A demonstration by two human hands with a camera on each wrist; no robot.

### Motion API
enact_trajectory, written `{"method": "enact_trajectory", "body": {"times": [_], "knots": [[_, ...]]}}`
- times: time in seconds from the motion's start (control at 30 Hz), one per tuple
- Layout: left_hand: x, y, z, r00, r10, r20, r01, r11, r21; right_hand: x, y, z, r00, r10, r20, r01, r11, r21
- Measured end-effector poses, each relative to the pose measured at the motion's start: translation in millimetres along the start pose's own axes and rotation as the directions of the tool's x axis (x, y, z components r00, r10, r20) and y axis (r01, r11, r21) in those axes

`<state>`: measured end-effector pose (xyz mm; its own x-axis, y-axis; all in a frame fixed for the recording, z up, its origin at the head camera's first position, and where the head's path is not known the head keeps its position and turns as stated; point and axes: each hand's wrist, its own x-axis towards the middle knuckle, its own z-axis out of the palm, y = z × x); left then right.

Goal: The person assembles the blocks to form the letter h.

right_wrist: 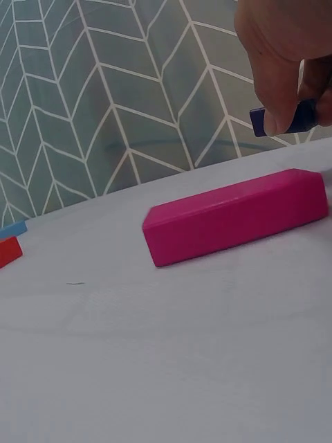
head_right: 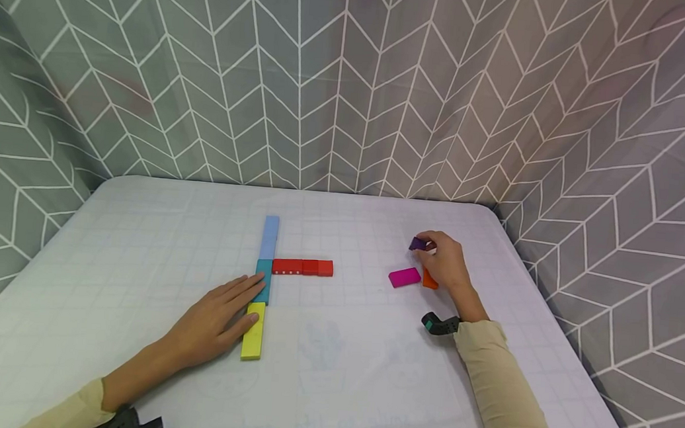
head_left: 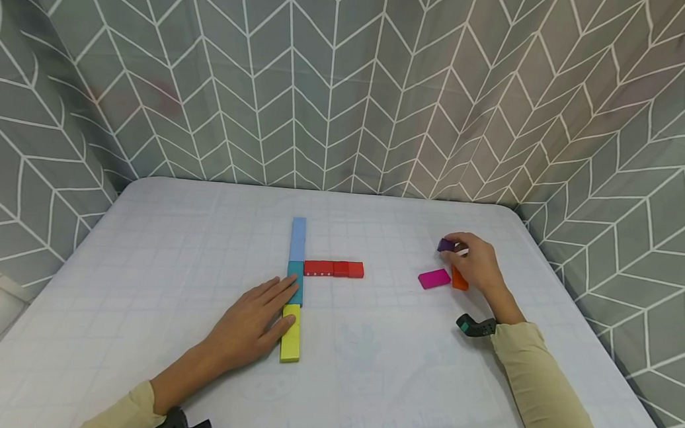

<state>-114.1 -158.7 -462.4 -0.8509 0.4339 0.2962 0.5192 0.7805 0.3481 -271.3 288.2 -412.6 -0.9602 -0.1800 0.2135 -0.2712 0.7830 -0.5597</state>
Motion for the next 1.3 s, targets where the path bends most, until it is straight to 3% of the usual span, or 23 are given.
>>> {"method": "enact_trajectory", "body": {"times": [0.8,1.3], "knots": [[-0.4,-0.1,-0.6,1.0,0.002,0.002,-0.002,1.0,0.001,-2.9,-29,4,0.993,-0.109,-0.035,0.111,0.992,0.064],[-0.3,0.7,-1.6,1.0,-0.003,0.011,0.003,1.0,0.001,-4.9,-42,9,0.992,-0.126,-0.012,0.127,0.989,0.081]]}}
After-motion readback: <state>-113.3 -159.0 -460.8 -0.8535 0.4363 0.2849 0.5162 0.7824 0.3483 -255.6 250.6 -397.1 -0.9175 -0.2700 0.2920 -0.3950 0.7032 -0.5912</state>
